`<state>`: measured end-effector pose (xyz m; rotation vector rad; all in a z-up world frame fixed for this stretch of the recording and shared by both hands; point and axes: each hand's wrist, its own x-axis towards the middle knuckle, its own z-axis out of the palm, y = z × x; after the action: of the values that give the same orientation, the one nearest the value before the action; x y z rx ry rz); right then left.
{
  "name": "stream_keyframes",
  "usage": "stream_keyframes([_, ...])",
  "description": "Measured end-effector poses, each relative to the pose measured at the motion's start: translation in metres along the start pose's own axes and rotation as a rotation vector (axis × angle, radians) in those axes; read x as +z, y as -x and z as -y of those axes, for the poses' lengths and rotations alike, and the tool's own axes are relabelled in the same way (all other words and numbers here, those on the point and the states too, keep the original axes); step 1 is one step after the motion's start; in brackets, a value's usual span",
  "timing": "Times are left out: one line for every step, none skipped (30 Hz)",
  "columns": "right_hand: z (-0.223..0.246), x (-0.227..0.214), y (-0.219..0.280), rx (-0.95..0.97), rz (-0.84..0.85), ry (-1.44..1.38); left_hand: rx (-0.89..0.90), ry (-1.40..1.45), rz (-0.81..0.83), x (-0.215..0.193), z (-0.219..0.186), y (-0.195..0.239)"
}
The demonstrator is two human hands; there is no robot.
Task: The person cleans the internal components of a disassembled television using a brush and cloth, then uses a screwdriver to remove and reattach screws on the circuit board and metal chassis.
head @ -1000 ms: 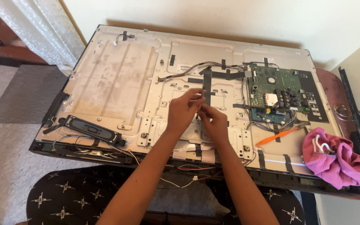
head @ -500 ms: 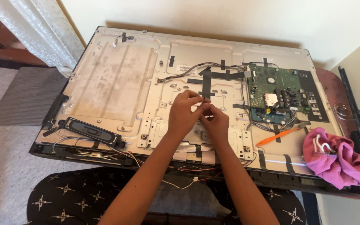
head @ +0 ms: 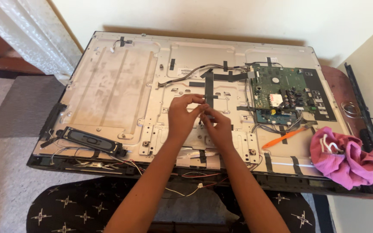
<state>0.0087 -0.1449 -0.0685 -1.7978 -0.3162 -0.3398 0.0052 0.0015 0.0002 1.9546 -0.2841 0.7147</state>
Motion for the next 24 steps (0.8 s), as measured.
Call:
stream_keyframes([0.0,0.0,0.0,-0.028,0.004,-0.014,-0.046,-0.018,0.033,-0.002,0.0,-0.001])
stream_keyframes([0.0,0.0,0.001,-0.056,0.009,-0.029,-0.092,-0.037,0.065,-0.003,0.0,-0.002])
stream_keyframes([0.0,0.002,0.001,-0.04,-0.005,-0.012,-0.112,-0.032,0.068,-0.005,-0.001,-0.002])
stream_keyframes([0.001,0.003,0.0,-0.024,-0.019,0.005,-0.132,-0.028,0.071,-0.007,-0.004,-0.001])
stream_keyframes([0.001,0.004,0.001,-0.006,-0.036,0.023,-0.152,-0.022,0.077,-0.007,-0.006,0.0])
stream_keyframes([0.002,0.005,0.002,0.013,-0.042,0.031,-0.163,-0.03,0.062,-0.008,-0.009,0.0])
stream_keyframes([0.003,0.005,0.002,0.032,-0.047,0.04,-0.176,-0.038,0.046,-0.008,-0.011,0.001])
stream_keyframes([0.004,0.005,0.002,0.051,-0.051,0.05,-0.19,-0.045,0.03,-0.008,-0.013,0.001])
stream_keyframes([0.006,0.005,0.002,0.049,-0.055,0.059,-0.193,-0.033,0.031,-0.007,-0.015,0.0])
stream_keyframes([0.007,0.005,0.001,0.047,-0.058,0.069,-0.196,-0.021,0.032,-0.007,-0.015,-0.001])
stream_keyframes([0.009,0.005,0.001,0.045,-0.062,0.078,-0.199,-0.009,0.032,-0.008,-0.015,-0.003])
stream_keyframes([0.01,0.004,0.001,0.044,-0.065,0.079,-0.179,0.001,0.034,-0.007,-0.016,-0.004])
stream_keyframes([0.011,0.004,0.001,0.044,-0.067,0.079,-0.159,0.01,0.036,-0.007,-0.015,-0.004])
stream_keyframes([0.012,0.004,0.002,0.044,-0.07,0.079,-0.14,0.018,0.038,-0.007,-0.016,-0.003])
stream_keyframes([0.013,0.004,0.001,0.033,-0.076,0.082,-0.13,0.024,0.043,-0.008,-0.015,-0.004])
stream_keyframes([0.014,0.004,0.0,0.021,-0.082,0.086,-0.12,0.031,0.049,-0.008,-0.015,-0.004])
stream_keyframes([0.015,0.004,0.001,0.01,-0.088,0.09,-0.11,0.037,0.054,-0.008,-0.015,-0.003])
stream_keyframes([0.015,0.004,0.001,0.01,-0.093,0.094,-0.119,0.026,0.061,-0.008,-0.015,-0.003])
stream_keyframes([0.015,0.004,0.001,0.01,-0.098,0.101,-0.129,0.016,0.067,-0.007,-0.014,-0.003])
stream_keyframes([0.015,0.004,0.001,0.01,-0.103,0.107,-0.138,0.007,0.074,-0.007,-0.014,-0.003])
stream_keyframes([0.015,0.004,0.001,0.01,-0.105,0.11,-0.14,0.0,0.079,-0.006,-0.013,-0.003])
stream_keyframes([0.016,0.005,0.002,0.011,-0.106,0.113,-0.141,-0.007,0.084,-0.006,-0.013,-0.004])
stream_keyframes([0.016,0.005,0.002,0.009,-0.108,0.116,-0.141,-0.014,0.088,-0.005,-0.012,-0.004])
stream_keyframes([0.018,0.005,0.004,0.018,-0.095,0.142,-0.165,-0.014,0.083,-0.005,-0.013,-0.004])
